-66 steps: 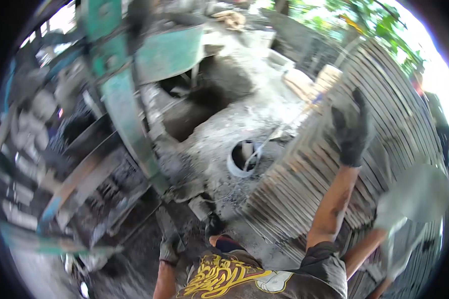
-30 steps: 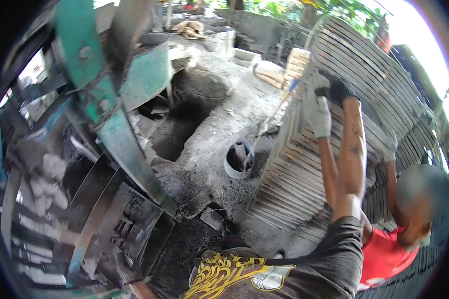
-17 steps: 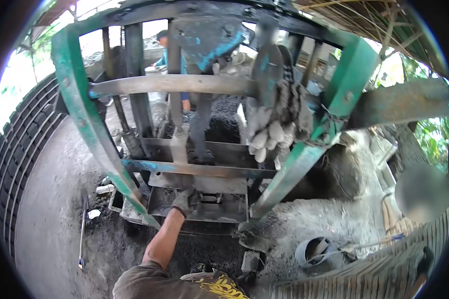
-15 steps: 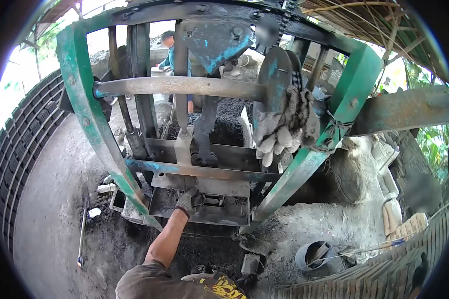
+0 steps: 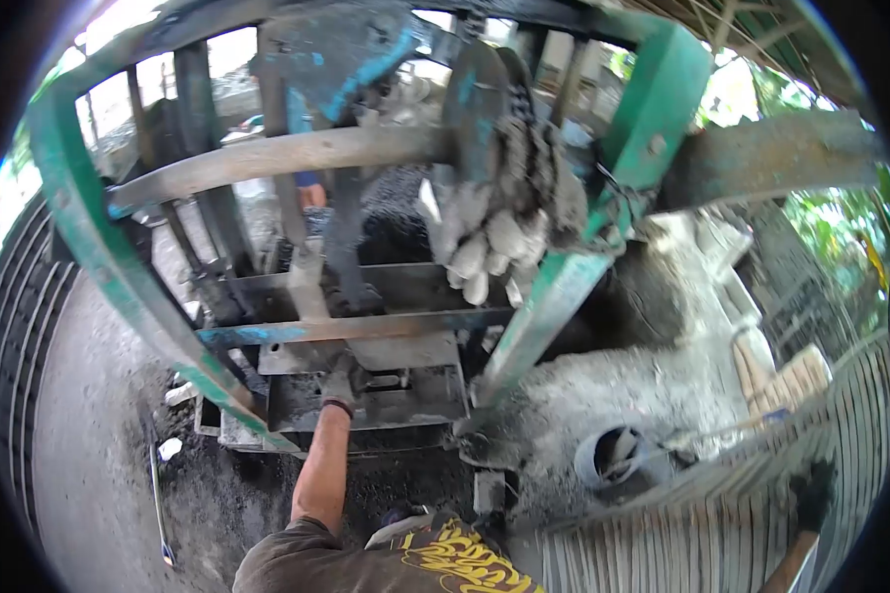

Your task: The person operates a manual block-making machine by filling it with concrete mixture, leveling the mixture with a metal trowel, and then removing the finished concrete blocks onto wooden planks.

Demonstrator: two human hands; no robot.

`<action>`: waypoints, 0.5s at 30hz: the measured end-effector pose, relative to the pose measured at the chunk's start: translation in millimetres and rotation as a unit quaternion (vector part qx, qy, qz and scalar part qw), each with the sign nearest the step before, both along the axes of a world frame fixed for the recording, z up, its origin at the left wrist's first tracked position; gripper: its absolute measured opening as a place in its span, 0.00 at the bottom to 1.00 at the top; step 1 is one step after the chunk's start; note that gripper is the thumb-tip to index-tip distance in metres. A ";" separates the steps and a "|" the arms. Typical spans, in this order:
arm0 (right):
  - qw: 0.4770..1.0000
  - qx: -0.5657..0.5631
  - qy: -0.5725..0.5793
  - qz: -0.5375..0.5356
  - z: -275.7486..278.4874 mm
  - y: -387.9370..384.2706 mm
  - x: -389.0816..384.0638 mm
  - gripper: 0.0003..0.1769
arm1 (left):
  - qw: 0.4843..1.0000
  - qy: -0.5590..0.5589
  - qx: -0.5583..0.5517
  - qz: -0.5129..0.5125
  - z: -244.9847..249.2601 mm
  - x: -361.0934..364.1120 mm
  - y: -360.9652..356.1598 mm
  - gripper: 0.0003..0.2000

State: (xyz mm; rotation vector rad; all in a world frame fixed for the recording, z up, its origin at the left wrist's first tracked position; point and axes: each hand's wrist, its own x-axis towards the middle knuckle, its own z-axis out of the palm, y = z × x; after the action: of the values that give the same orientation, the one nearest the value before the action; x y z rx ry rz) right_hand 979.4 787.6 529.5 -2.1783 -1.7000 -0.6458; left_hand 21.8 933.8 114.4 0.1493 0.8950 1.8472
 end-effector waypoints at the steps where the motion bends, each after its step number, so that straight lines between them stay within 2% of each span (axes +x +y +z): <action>1: 0.995 -0.012 -0.101 0.001 -3.5 -11.4 5.3 0.30 | 1.000 -0.003 -0.006 -0.022 0.2 1.7 -3.3 0.03; 3: 0.955 -0.001 -0.297 0.010 4.1 -27.5 -13.0 0.28 | 0.996 0.032 -0.085 0.015 4.1 0.3 -3.1 0.08; 4: 0.922 0.008 -0.388 0.022 12.7 -37.7 -38.3 0.26 | 0.996 0.033 -0.087 -0.006 2.5 -4.9 -3.9 0.08; 5: 0.921 -0.002 -0.390 0.004 19.8 -53.3 -60.4 0.26 | 0.998 -0.001 -0.055 -0.034 -3.1 -7.8 -6.6 0.09; 7: 0.952 0.014 -0.296 -0.081 21.4 -81.5 -105.6 0.21 | 0.996 -0.031 -0.033 -0.083 -1.5 -6.3 -5.7 0.10; 8: 0.958 0.017 -0.263 -0.116 19.8 -94.1 -125.9 0.19 | 0.998 -0.009 -0.039 -0.043 2.9 -3.7 -7.5 0.09; 9: 0.955 0.036 -0.282 -0.086 18.2 -97.8 -141.0 0.18 | 0.999 0.012 -0.042 0.000 2.6 -0.8 -6.7 0.09; 11: 0.979 -0.030 -0.172 -0.110 34.0 -99.5 -162.5 0.22 | 0.996 -0.002 -0.089 0.015 -15.3 -10.0 0.2 0.08; 13: 0.963 0.007 -0.262 -0.070 61.5 -89.7 -151.4 0.28 | 0.987 -0.024 -0.140 0.082 -13.6 -11.9 2.0 0.10; 15: 0.925 0.154 -0.343 -0.057 122.5 -56.6 -195.3 0.27 | 0.991 -0.017 -0.116 0.066 -4.0 -6.8 -0.7 0.10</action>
State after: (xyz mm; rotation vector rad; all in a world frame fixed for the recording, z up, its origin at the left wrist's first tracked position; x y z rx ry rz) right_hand 784.1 731.1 652.0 -1.9439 -1.5976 -1.7399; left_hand 15.0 933.1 110.4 -0.0885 1.1112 1.8444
